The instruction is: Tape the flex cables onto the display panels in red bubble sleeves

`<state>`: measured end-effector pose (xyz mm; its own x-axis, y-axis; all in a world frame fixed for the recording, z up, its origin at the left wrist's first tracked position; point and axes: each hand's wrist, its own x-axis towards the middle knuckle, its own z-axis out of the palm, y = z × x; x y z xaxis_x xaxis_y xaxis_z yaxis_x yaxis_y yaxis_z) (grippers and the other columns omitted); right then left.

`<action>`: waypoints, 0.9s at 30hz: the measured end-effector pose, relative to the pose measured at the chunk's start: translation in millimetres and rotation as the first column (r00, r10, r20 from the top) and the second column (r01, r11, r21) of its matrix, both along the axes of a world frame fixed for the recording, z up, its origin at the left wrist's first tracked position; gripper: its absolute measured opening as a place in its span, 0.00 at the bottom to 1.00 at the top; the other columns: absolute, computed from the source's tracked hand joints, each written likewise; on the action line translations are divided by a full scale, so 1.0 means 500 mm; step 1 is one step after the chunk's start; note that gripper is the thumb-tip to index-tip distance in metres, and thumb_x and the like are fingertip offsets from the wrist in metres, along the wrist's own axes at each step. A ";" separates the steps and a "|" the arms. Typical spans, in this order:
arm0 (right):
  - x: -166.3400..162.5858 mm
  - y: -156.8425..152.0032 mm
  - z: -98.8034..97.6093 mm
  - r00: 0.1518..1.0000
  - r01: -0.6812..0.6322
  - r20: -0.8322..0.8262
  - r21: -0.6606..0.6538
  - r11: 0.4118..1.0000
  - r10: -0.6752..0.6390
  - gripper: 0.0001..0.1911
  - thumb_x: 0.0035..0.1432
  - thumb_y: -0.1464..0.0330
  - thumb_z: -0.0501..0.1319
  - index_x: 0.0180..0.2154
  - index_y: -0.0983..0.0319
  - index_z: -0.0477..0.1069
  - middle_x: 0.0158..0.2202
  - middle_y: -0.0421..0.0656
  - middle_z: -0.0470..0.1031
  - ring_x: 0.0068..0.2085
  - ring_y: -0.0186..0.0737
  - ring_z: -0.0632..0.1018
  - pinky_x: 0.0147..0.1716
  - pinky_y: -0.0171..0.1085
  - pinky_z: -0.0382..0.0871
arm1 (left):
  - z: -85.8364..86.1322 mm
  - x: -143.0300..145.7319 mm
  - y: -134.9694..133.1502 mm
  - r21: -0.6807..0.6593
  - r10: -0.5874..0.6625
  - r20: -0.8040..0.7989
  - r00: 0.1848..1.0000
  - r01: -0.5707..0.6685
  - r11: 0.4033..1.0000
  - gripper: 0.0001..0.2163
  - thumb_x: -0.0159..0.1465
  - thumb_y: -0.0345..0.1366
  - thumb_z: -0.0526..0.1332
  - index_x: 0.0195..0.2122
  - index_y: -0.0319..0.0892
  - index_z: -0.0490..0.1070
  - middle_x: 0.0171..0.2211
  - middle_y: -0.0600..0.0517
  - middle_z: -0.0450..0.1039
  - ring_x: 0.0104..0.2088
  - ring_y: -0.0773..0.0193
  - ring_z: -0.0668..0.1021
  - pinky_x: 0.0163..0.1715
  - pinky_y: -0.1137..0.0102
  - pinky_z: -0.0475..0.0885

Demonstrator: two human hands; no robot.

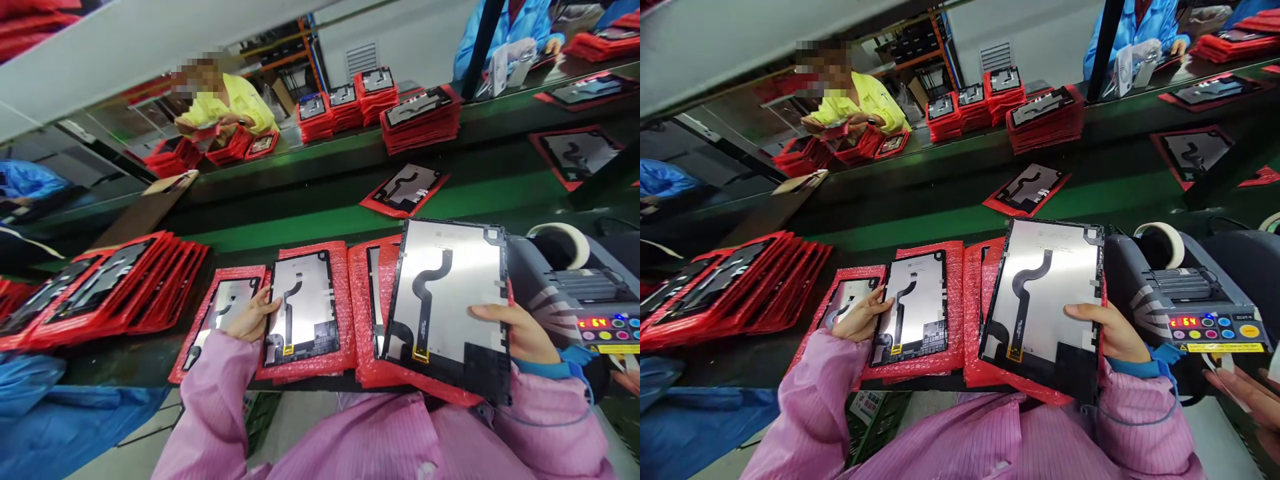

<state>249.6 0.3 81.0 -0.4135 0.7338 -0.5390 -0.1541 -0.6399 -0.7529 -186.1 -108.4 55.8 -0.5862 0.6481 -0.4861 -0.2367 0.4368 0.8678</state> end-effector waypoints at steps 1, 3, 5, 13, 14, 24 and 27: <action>-0.008 0.005 0.006 0.999 -0.038 -0.029 -0.018 0.999 0.038 0.13 0.39 0.67 0.72 0.32 0.54 0.76 0.36 0.43 0.83 0.42 0.54 0.84 0.44 0.48 0.80 | -0.008 0.000 0.004 0.008 0.011 -0.037 0.999 -0.011 1.000 0.23 0.45 0.23 0.72 0.41 0.41 0.69 0.32 0.54 0.77 0.33 0.64 0.81 0.37 0.71 0.78; -0.026 0.017 0.015 0.988 -0.132 -0.081 -0.024 0.991 0.130 0.14 0.41 0.67 0.72 0.34 0.52 0.77 0.41 0.44 0.83 0.45 0.52 0.83 0.46 0.45 0.79 | -0.015 -0.002 0.009 0.023 0.043 -0.139 0.989 -0.041 0.999 0.24 0.43 0.26 0.74 0.41 0.41 0.68 0.36 0.51 0.77 0.40 0.59 0.81 0.47 0.64 0.76; -0.048 0.034 0.016 0.978 -0.193 -0.085 0.003 0.981 0.193 0.16 0.43 0.68 0.72 0.38 0.53 0.77 0.42 0.44 0.83 0.43 0.50 0.83 0.46 0.44 0.79 | -0.011 0.004 0.005 0.046 0.096 -0.253 0.963 -0.087 0.995 0.27 0.42 0.26 0.74 0.43 0.41 0.68 0.44 0.47 0.76 0.52 0.53 0.77 0.59 0.58 0.68; -0.119 0.087 -0.018 0.946 -0.323 0.008 0.041 0.945 0.323 0.31 0.34 0.74 0.73 0.46 0.62 0.73 0.43 0.47 0.82 0.38 0.47 0.83 0.38 0.41 0.80 | -0.003 0.213 -0.029 0.100 -0.327 -0.557 0.763 0.453 0.886 0.21 0.67 0.46 0.56 0.57 0.41 0.67 0.57 0.42 0.71 0.58 0.54 0.74 0.62 0.57 0.66; -0.119 0.085 -0.015 0.942 -0.337 0.022 0.055 0.940 0.336 0.32 0.35 0.73 0.73 0.47 0.61 0.72 0.44 0.47 0.82 0.39 0.48 0.83 0.39 0.41 0.80 | -0.010 0.246 -0.026 0.076 -0.402 -0.515 0.757 0.507 0.858 0.22 0.68 0.47 0.54 0.59 0.40 0.67 0.56 0.41 0.72 0.57 0.54 0.75 0.60 0.57 0.68; -0.081 0.040 -0.038 0.527 -0.613 0.804 0.585 0.532 -0.277 0.27 0.55 0.66 0.61 0.56 0.68 0.69 0.52 0.60 0.72 0.55 0.63 0.73 0.55 0.60 0.66 | -0.034 0.261 -0.041 -0.035 -0.302 -0.750 0.589 0.420 0.907 0.20 0.66 0.44 0.57 0.56 0.42 0.70 0.59 0.42 0.69 0.62 0.53 0.69 0.66 0.58 0.60; -0.075 -0.021 0.010 0.442 -0.721 0.788 0.596 0.354 -0.428 0.23 0.60 0.62 0.57 0.52 0.70 0.72 0.52 0.62 0.69 0.56 0.67 0.69 0.54 0.62 0.65 | -0.031 0.136 -0.060 -0.091 -0.050 -0.738 0.673 -0.027 0.995 0.21 0.63 0.42 0.58 0.55 0.38 0.68 0.62 0.36 0.65 0.66 0.47 0.63 0.68 0.53 0.51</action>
<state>212.1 -10.3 85.8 -0.4238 0.8848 0.1936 0.7953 0.4658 -0.3879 -117.8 -138.5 40.2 -0.7711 0.6349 0.0480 0.4702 0.5171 0.7152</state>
